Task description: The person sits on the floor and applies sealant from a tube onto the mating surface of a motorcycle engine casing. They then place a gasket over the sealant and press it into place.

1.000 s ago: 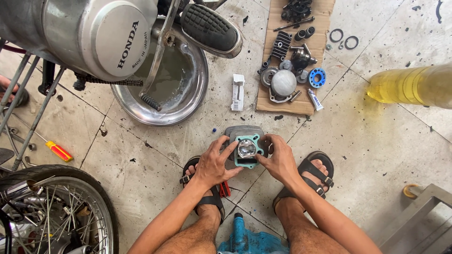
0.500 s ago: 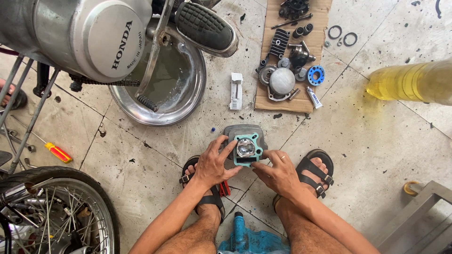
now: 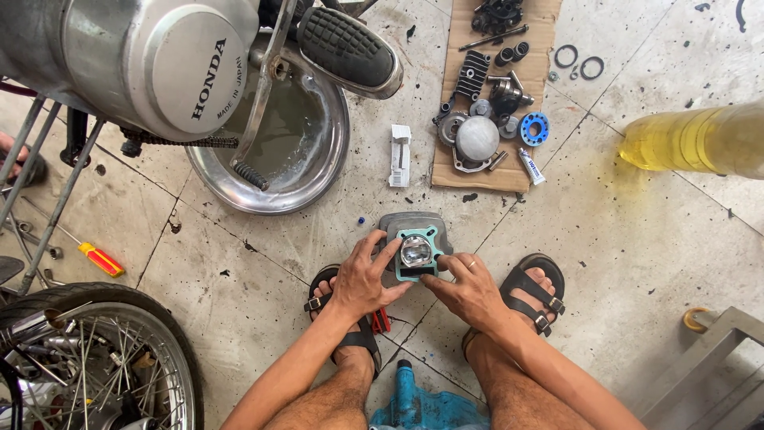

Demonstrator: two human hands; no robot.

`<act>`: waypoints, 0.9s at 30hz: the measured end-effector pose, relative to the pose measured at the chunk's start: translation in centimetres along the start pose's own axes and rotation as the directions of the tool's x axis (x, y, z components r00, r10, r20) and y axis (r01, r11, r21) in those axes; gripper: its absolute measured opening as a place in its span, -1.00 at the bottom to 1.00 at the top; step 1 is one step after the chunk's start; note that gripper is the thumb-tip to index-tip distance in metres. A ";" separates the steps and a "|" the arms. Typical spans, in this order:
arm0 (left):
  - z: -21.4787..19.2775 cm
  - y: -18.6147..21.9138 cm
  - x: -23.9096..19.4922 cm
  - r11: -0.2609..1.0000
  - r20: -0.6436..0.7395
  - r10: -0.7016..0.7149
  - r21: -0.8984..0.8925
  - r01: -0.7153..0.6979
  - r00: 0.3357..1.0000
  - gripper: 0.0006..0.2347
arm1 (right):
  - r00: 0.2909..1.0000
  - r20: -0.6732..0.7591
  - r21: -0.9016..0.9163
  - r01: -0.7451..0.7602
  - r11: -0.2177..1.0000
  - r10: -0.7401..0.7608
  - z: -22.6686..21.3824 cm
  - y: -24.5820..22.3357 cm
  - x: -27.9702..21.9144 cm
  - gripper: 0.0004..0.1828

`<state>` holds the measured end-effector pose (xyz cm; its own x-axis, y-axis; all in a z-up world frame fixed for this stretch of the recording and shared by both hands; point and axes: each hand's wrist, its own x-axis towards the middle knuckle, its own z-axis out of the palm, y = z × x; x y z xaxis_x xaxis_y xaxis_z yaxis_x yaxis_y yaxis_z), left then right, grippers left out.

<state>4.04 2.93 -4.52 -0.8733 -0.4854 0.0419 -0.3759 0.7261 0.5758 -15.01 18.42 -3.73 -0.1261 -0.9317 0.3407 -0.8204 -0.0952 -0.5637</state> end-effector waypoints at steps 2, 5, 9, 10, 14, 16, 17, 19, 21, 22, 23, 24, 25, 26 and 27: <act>0.1 0.1 0.0 1.000 -0.003 -0.007 0.000 0.007 1.000 -0.33 | 1.000 0.023 0.021 0.008 1.000 -0.008 0.1 0.1 -0.1 -0.88; 0.7 0.4 -0.1 1.000 -0.012 -0.014 0.010 0.014 1.000 -0.35 | 0.997 0.040 0.000 0.061 0.998 -0.061 0.1 0.3 -1.0 -0.87; -1.2 1.5 0.4 0.994 -0.024 -0.037 0.104 0.039 0.999 -0.32 | 0.982 0.144 -0.011 0.122 0.992 -0.119 0.0 0.0 -0.6 -0.68; -1.6 2.4 0.6 0.990 0.030 -0.083 0.114 0.079 0.996 -0.33 | 0.967 0.242 -0.056 0.093 0.994 -0.077 -0.2 0.1 -1.0 -0.50; -2.2 2.2 0.7 0.994 0.002 -0.071 0.082 0.071 0.997 -0.33 | 0.946 0.295 -0.052 0.159 0.986 -0.137 0.5 0.7 -1.2 -0.56; -2.7 2.6 0.5 0.997 -0.007 -0.054 0.045 0.054 0.999 -0.35 | 0.920 0.348 -0.126 0.240 0.963 -0.184 0.8 1.1 -1.7 -0.47; -3.0 2.6 0.5 0.997 -0.017 -0.059 0.052 0.059 0.998 -0.35 | 0.918 0.346 -0.123 0.251 0.960 -0.196 1.0 1.2 -1.5 -0.47; -3.1 2.7 0.6 0.997 -0.021 -0.044 0.068 0.045 0.999 -0.36 | 0.876 0.431 -0.124 0.294 0.948 -0.216 1.0 1.5 -1.5 -0.59; -3.5 2.7 0.5 0.997 -0.020 -0.049 0.053 0.050 0.999 -0.36 | 0.864 0.448 -0.118 0.313 0.942 -0.230 0.7 1.4 -1.0 -0.60; -3.6 2.7 0.5 0.998 -0.009 -0.051 0.035 0.051 0.999 -0.36 | 0.853 0.465 -0.113 0.322 0.940 -0.237 0.6 1.3 -0.9 -0.61; -3.7 2.7 0.5 0.998 -0.010 -0.051 0.034 0.052 0.999 -0.36 | 0.852 0.466 -0.113 0.323 0.940 -0.237 0.6 1.4 -0.8 -0.61; -3.7 2.7 0.5 0.998 -0.002 -0.053 0.028 0.053 0.999 -0.36 | 0.825 0.506 -0.111 0.353 0.929 -0.253 0.6 1.4 -0.7 -0.61; -3.7 2.7 0.5 0.998 0.006 -0.054 0.021 0.053 0.999 -0.35 | 0.795 0.544 -0.106 0.383 0.918 -0.269 0.7 1.5 -0.6 -0.61; -4.0 2.7 0.5 0.999 0.010 -0.051 0.015 0.051 0.999 -0.35 | 0.795 0.547 -0.109 0.377 0.920 -0.262 0.5 1.2 0.0 -0.61; -4.1 2.7 0.5 0.998 -0.007 -0.050 0.024 0.050 0.999 -0.36 | 0.804 0.522 -0.103 0.393 0.914 -0.287 0.3 1.1 0.4 -0.62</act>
<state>3.84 2.61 0.41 -0.8512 -0.5244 0.0193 -0.4263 0.7124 0.5575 -15.80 17.81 -4.39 0.4247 -0.9043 0.0429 -0.8567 -0.4168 -0.3039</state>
